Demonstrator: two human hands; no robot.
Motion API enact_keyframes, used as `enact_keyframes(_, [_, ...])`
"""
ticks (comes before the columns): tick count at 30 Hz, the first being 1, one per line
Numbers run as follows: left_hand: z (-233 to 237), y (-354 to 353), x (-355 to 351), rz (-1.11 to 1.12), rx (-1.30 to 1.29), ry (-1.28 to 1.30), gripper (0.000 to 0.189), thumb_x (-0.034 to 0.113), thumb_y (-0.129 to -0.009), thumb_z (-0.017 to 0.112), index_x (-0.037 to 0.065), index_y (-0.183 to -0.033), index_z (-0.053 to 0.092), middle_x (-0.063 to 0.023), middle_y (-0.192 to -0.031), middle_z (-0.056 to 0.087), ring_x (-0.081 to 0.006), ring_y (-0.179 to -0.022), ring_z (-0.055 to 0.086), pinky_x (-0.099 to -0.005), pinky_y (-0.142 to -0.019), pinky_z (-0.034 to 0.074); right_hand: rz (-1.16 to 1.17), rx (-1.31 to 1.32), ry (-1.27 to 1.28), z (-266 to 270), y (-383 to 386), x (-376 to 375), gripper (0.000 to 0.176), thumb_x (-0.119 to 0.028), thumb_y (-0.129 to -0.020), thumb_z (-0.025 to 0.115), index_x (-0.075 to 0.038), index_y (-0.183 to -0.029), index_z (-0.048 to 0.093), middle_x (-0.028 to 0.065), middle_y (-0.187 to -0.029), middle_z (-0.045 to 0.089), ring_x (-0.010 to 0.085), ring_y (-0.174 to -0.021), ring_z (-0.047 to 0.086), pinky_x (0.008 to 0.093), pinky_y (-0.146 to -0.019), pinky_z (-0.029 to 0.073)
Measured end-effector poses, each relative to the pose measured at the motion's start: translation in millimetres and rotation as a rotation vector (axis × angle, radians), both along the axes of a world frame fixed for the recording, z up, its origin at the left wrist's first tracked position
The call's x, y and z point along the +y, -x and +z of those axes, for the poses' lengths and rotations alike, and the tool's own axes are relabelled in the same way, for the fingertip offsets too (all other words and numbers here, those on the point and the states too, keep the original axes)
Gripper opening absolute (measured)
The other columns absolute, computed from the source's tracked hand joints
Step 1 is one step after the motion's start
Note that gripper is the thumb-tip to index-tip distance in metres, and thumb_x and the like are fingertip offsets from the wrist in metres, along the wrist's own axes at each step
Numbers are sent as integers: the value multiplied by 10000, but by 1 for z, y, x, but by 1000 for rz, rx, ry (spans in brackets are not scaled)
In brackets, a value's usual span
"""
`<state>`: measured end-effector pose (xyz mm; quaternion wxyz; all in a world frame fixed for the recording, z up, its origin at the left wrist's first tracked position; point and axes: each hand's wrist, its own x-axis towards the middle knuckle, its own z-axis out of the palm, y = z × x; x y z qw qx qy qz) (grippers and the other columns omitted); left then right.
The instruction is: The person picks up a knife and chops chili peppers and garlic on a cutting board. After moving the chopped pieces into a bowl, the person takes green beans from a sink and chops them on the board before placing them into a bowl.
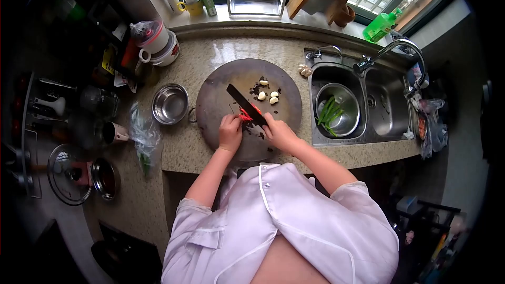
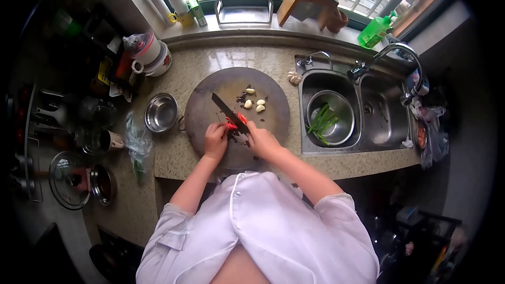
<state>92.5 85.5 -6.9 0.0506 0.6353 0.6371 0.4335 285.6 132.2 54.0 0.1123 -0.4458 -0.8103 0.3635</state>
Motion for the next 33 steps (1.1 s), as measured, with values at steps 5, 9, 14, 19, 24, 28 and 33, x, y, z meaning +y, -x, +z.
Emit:
enact_keyframes(5, [18,-17,27,33,109,-20,102,43,-772,699,61,-871,681,-78,-943,639,-293,-897,597,-389,-760,506,-205,96,36,-2,-48,2,252,-151,-947,524,-40,-1147,416,316,-822,623,518,-818,592,579,-695,441])
enact_keyframes(9, [31,-25,62,-21,150,83,141,86,-772,704,102,-911,697,-58,-948,618,-279,-909,579,-394,-755,501,-295,123,-14,-6,-77,-6,285,-112,-929,540,-11,-1168,421,317,-811,620,515,-822,595,555,-689,445])
enact_keyframes(14, [15,-37,104,-148,228,267,217,77,-752,701,98,-969,704,-84,-980,626,-300,-979,591,-420,-832,502,-311,136,40,-10,-90,-14,308,-146,-933,569,2,-1175,448,328,-918,620,531,-925,570,526,-728,461])
enact_keyframes(19, [8,-23,107,-125,72,174,213,52,-764,681,69,-975,706,-106,-995,630,-328,-940,610,-418,-841,502,-268,109,42,0,-89,-20,233,-131,-935,545,-40,-1123,442,294,-809,625,500,-817,599,548,-688,444])
enact_keyframes(24, [19,22,75,117,-15,30,209,7,-765,676,36,-970,706,-109,-938,627,-297,-862,614,-385,-775,510,53,-26,150,11,-75,-16,205,-179,-942,546,-68,-1093,462,246,-834,641,460,-825,617,539,-716,466])
enact_keyframes(28, [19,45,38,187,-198,106,226,-26,-782,682,14,-1003,698,-105,-926,610,-223,-797,634,-314,-702,536,164,-161,198,14,-60,-14,199,-188,-942,542,-65,-1079,469,242,-843,643,455,-836,619,541,-724,472])
enact_keyframes(33, [6,31,3,176,-125,148,236,-7,-756,709,21,-990,686,-112,-925,610,-288,-837,611,-375,-750,504,39,-118,161,1,-56,-2,183,-174,-940,538,-54,-1062,473,252,-872,648,467,-865,612,547,-745,471])
